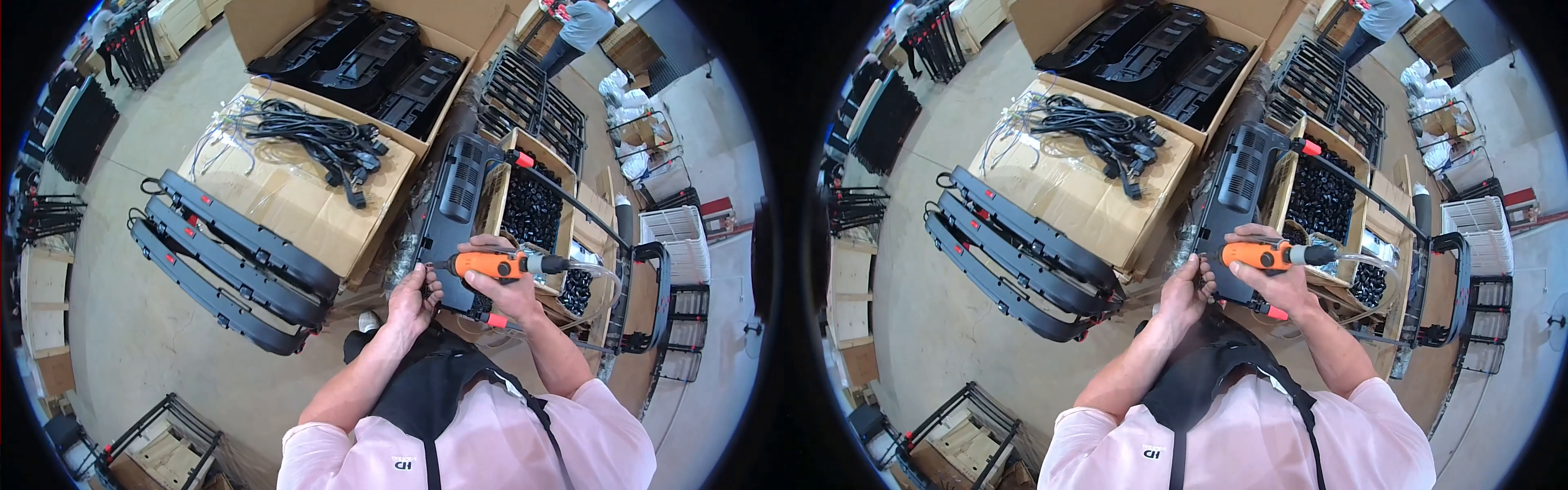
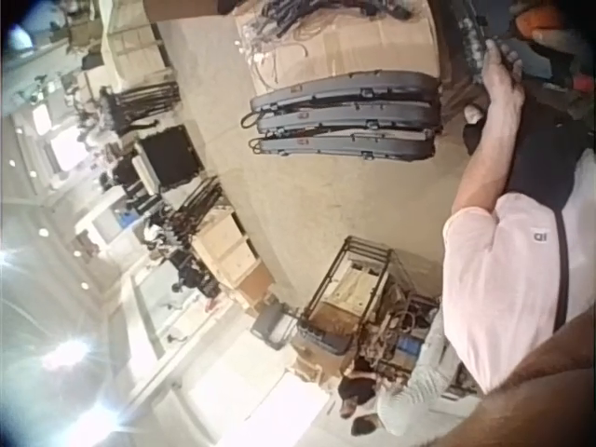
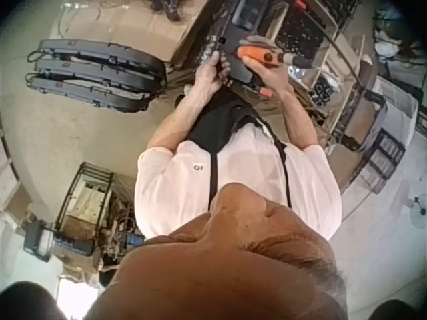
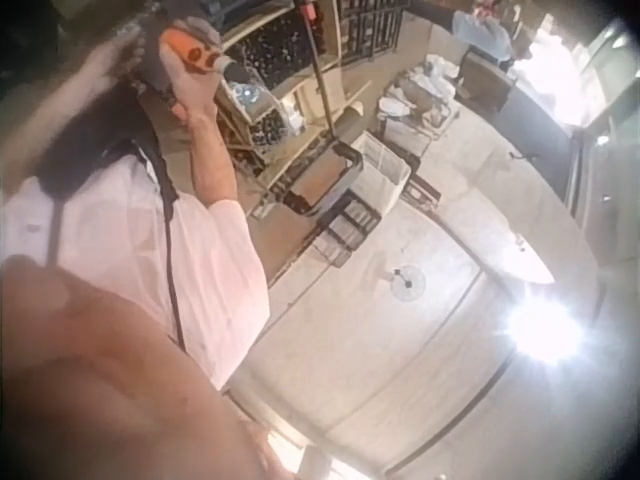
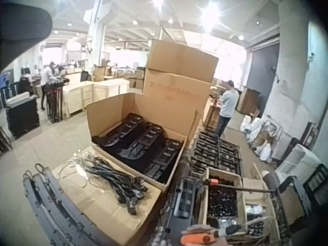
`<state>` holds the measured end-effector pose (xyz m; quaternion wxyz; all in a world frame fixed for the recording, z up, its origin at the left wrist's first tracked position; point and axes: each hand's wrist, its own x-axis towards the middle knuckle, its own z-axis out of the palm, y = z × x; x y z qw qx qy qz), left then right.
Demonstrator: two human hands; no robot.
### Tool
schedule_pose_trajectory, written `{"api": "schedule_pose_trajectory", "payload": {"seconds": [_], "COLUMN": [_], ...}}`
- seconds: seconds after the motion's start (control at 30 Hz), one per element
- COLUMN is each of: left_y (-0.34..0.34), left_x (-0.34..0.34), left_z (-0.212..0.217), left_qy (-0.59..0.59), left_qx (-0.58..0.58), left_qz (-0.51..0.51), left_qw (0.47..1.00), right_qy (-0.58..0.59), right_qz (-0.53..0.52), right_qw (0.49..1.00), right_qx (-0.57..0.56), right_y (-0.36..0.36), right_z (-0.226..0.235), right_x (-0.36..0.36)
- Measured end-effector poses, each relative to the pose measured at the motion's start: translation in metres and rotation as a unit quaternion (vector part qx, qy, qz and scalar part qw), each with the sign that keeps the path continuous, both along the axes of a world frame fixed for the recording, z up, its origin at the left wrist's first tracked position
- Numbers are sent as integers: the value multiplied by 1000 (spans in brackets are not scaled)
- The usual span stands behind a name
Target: Assembling a large plastic component onto a metal frame using an electric screwdriver and fasteners in a factory setting.
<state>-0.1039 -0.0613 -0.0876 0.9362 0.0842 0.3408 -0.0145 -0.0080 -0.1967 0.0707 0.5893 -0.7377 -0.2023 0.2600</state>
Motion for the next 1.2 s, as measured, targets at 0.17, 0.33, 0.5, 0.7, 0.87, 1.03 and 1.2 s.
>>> {"api": "schedule_pose_trajectory", "payload": {"seconds": [0.17,0.33,0.5,0.7,0.87,1.03,1.2], "left_y": [-19,-47,-83,-124,-145,-150,-138], "left_x": [48,94,152,217,232,230,240], "left_z": [22,26,38,42,41,28,15], "left_qy": [-11,-59,-22,-18,-12,-26,-39], "left_qx": [4,-46,-42,-20,-37,0,27], "left_qz": [-15,-32,-61,-52,-107,-175,-187], "left_qw": [1000,997,997,998,994,984,981], "right_qy": [-8,-8,-23,-3,-65,-103,-122], "right_qz": [-16,-43,-55,-73,-106,-116,-89], "right_qw": [999,996,996,992,988,985,988], "right_qx": [45,78,65,99,90,73,43], "right_y": [-37,-81,-126,-151,-144,-118,-100], "right_z": [5,5,2,-3,-6,-27,-44], "right_x": [29,73,125,207,293,353,374]}}
